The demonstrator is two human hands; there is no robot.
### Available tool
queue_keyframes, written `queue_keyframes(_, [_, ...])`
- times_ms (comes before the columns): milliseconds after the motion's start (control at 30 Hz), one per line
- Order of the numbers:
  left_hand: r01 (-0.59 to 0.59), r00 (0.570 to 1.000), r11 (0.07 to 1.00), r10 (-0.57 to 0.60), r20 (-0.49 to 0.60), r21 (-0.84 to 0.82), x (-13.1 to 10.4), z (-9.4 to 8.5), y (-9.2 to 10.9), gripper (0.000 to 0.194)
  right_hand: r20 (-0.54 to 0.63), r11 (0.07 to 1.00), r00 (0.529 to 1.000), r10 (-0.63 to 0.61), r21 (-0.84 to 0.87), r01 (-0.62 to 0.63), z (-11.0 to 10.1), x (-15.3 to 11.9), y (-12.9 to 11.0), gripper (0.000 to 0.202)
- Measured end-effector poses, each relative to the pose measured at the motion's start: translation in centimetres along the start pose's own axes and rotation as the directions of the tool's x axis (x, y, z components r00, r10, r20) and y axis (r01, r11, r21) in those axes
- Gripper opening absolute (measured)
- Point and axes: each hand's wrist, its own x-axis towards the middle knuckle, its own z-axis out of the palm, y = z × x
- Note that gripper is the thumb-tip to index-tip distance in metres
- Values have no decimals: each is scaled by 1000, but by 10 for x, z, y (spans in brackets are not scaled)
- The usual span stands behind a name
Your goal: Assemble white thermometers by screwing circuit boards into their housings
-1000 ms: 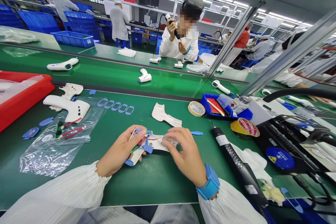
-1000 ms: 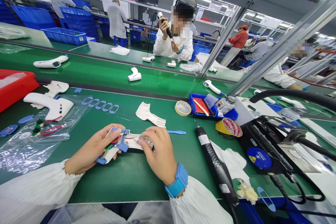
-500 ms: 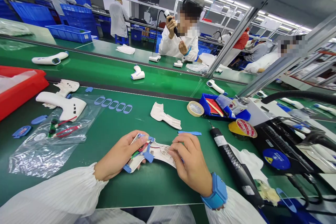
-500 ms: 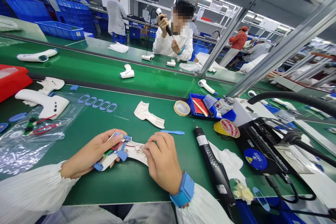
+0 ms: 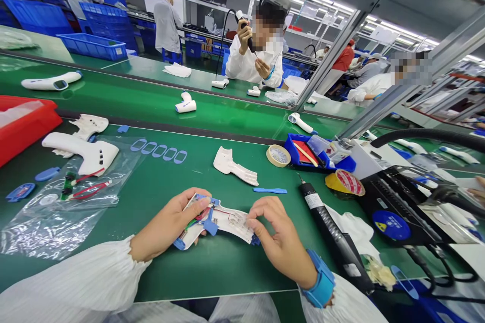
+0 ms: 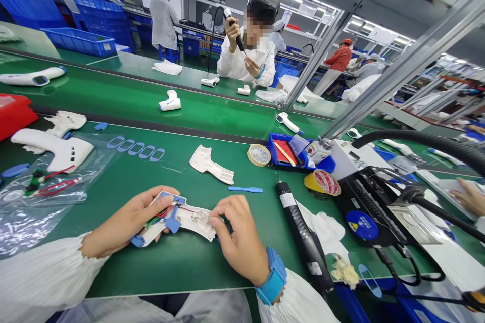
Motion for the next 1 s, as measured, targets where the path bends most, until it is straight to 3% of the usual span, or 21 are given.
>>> queue_keyframes(200, [-133, 986, 976, 148, -81, 171, 4, -1, -9, 36, 25, 998, 998, 63, -10, -62, 0, 1, -8, 10])
queue_keyframes(333, [-211, 965, 915, 252, -78, 345, 6, -6, -14, 36, 38, 981, 990, 133, 139, -137, 8, 8, -9, 12])
queue_keyframes(400, [-277, 932, 831, 355, -75, 483, 7, -6, -14, 39, 76, 952, 979, 189, 232, -202, 14, 12, -6, 13])
queue_keyframes(500, [-423, 828, 577, 560, 39, 698, 8, -2, -12, 36, 110, 902, 969, 222, 353, -247, 22, 18, -1, 14])
queue_keyframes(567, [-488, 790, 422, 585, 182, 764, 11, 3, -9, 25, 113, 871, 969, 221, 424, -248, 25, 20, 0, 14])
queue_keyframes(633, [-539, 774, 361, 568, 279, 761, 15, 9, -7, 15, 108, 846, 970, 220, 475, -245, 28, 22, 0, 14])
queue_keyframes(733, [-586, 759, 402, 576, 304, 704, 21, 12, -5, 15, 87, 854, 973, 214, 466, -230, 27, 23, -1, 15])
queue_keyframes(833, [-547, 777, 479, 596, 202, 687, 24, 6, -5, 18, -17, 869, 973, 230, 453, -197, 17, 21, 1, 18])
queue_keyframes(933, [-445, 814, 551, 577, 63, 706, 25, -5, -4, 23, -182, 823, 924, 336, 533, -194, -2, 12, 9, 19])
queue_keyframes(1000, [-405, 840, 580, 541, 37, 707, 25, -11, -5, 25, -233, 809, 882, 410, 539, -234, -19, 0, 16, 20])
